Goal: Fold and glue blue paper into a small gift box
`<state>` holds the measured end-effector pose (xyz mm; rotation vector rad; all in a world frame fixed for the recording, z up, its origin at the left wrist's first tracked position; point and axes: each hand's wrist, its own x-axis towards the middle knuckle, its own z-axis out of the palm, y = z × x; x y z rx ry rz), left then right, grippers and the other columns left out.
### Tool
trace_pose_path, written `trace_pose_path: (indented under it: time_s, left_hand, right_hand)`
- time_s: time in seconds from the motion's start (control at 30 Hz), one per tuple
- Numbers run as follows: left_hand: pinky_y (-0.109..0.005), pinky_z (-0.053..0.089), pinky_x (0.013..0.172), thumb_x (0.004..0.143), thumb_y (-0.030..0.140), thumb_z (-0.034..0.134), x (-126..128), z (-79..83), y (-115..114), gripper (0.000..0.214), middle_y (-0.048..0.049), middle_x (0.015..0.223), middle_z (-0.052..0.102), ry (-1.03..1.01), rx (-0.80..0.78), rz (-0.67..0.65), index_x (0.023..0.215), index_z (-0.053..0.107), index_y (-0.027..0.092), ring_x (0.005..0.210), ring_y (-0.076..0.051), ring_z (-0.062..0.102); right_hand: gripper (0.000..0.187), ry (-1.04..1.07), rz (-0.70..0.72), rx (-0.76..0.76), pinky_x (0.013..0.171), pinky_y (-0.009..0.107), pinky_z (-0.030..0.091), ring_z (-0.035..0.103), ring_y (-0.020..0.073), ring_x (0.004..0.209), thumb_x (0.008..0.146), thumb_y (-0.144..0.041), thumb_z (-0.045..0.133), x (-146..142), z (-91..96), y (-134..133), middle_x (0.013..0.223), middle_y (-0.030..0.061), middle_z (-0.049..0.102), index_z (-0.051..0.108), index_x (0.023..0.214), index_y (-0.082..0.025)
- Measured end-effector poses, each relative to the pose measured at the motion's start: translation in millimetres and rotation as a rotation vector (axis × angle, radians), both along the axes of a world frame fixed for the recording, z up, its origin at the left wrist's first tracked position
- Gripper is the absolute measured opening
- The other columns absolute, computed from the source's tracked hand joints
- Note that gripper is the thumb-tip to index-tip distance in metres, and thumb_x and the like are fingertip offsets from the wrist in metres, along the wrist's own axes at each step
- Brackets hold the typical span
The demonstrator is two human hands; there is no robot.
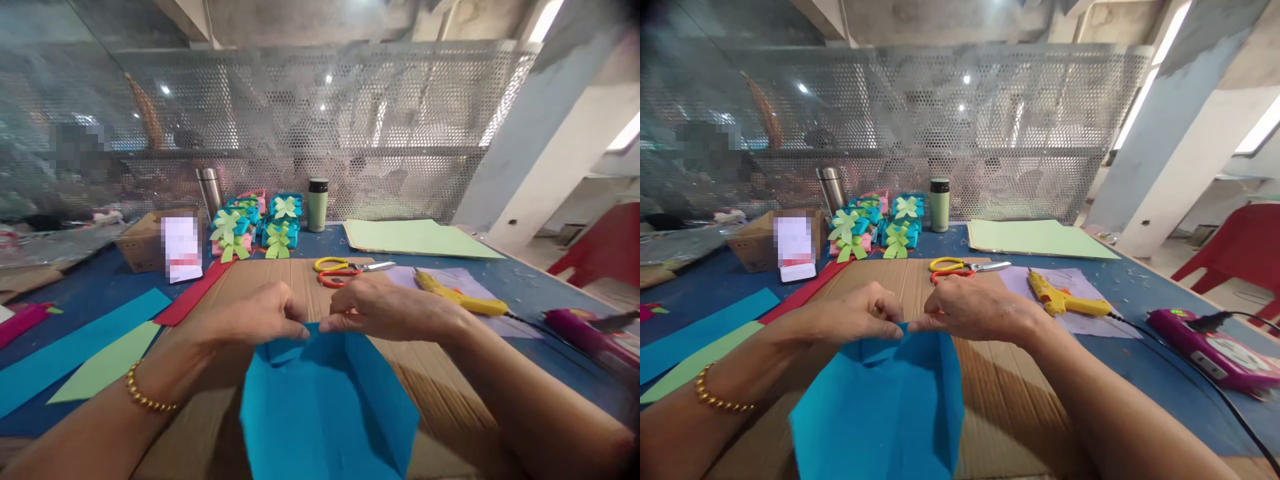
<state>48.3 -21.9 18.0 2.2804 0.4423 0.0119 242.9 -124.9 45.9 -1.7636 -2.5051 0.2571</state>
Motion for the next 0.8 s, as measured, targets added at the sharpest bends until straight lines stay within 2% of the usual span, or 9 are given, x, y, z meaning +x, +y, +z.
trace_pose_path:
  time_s: [0.07, 0.13, 0.2, 0.3, 0.4, 0.53, 0.63, 0.8]
  left_hand:
    - [-0.026, 0.018, 0.048, 0.077, 0.028, 0.06, 1, -2.6, 5, 0.029, 0.0065, 0.056, 0.029, -0.028, -0.072, 0.059, 0.055, 0.045, 0.018, 0.053, -0.009, 0.027]
    - [-0.024, 0.02, 0.047, 0.077, 0.031, 0.062, 3, -6.2, 8, 0.027, 0.006, 0.056, 0.035, -0.074, -0.156, 0.13, 0.058, 0.051, 0.017, 0.052, -0.009, 0.03]
    - [-0.023, 0.024, 0.047, 0.077, 0.033, 0.063, 6, -11.0, 9, 0.023, 0.0048, 0.057, 0.042, -0.115, -0.227, 0.172, 0.063, 0.056, 0.016, 0.052, -0.009, 0.036]
    - [-0.022, 0.029, 0.047, 0.075, 0.035, 0.063, 12, -18.1, 6, 0.023, 0.0043, 0.058, 0.047, -0.164, -0.248, 0.22, 0.064, 0.057, 0.016, 0.05, -0.009, 0.04]
    - [-0.022, 0.027, 0.047, 0.075, 0.038, 0.063, 16, -21.5, 3, 0.028, 0.0059, 0.057, 0.042, -0.223, -0.22, 0.275, 0.061, 0.05, 0.017, 0.05, -0.008, 0.038]
    - [-0.022, 0.021, 0.047, 0.075, 0.038, 0.062, 18, -21.8, 4, 0.037, 0.0074, 0.055, 0.031, -0.291, -0.153, 0.332, 0.055, 0.037, 0.02, 0.051, -0.008, 0.031]
    - [-0.023, 0.022, 0.048, 0.077, 0.038, 0.059, 16, -22.1, 7, 0.035, 0.0066, 0.056, 0.032, -0.315, -0.105, 0.36, 0.056, 0.037, 0.02, 0.052, -0.009, 0.033]
    - [-0.025, 0.022, 0.05, 0.078, 0.034, 0.058, 16, -24.5, 6, 0.036, 0.0058, 0.058, 0.03, -0.344, -0.006, 0.374, 0.055, 0.033, 0.021, 0.057, -0.01, 0.032]
  right_hand:
    - [0.05, 0.109, -0.056, 0.133, 0.054, 0.024, 0.03, 0.042, 0.0099, 0.054, 0.098, -0.052, 0.047, 5, 0.8, 3, 0.059, -0.0019, 0.054, 0.06, 0.065, -0.016]
    - [0.05, 0.234, -0.108, 0.331, 0.055, 0.025, 0.032, 0.043, 0.0105, 0.057, 0.099, -0.05, 0.046, 8, 3.1, 5, 0.061, -0.0013, 0.053, 0.057, 0.065, -0.016]
    - [0.047, 0.357, -0.155, 0.511, 0.057, 0.025, 0.035, 0.047, 0.0122, 0.061, 0.099, -0.047, 0.046, 10, 6.0, 5, 0.065, 0.0006, 0.056, 0.059, 0.067, -0.016]
    - [0.042, 0.513, -0.194, 0.652, 0.064, 0.027, 0.043, 0.057, 0.016, 0.07, 0.099, -0.046, 0.048, 14, 10.2, 4, 0.072, 0.0032, 0.063, 0.065, 0.073, -0.018]
    - [0.036, 0.652, -0.176, 0.689, 0.069, 0.03, 0.05, 0.063, 0.0184, 0.076, 0.097, -0.046, 0.053, 16, 16.9, 1, 0.077, 0.0037, 0.068, 0.07, 0.078, -0.021]
    - [0.027, 0.861, -0.126, 0.743, 0.065, 0.029, 0.055, 0.066, 0.016, 0.069, 0.094, -0.042, 0.062, 8, 33.4, -9, 0.073, 0.0017, 0.07, 0.074, 0.081, -0.022]
    - [0.025, 0.908, -0.098, 0.739, 0.062, 0.028, 0.057, 0.067, 0.0143, 0.064, 0.093, -0.04, 0.064, -5, 45.4, -16, 0.069, 0.0004, 0.07, 0.076, 0.08, -0.022]
    - [0.024, 0.93, -0.016, 0.634, 0.056, 0.026, 0.056, 0.068, 0.0138, 0.061, 0.094, -0.036, 0.063, -30, 64.2, -32, 0.067, -0.001, 0.071, 0.076, 0.078, -0.023]
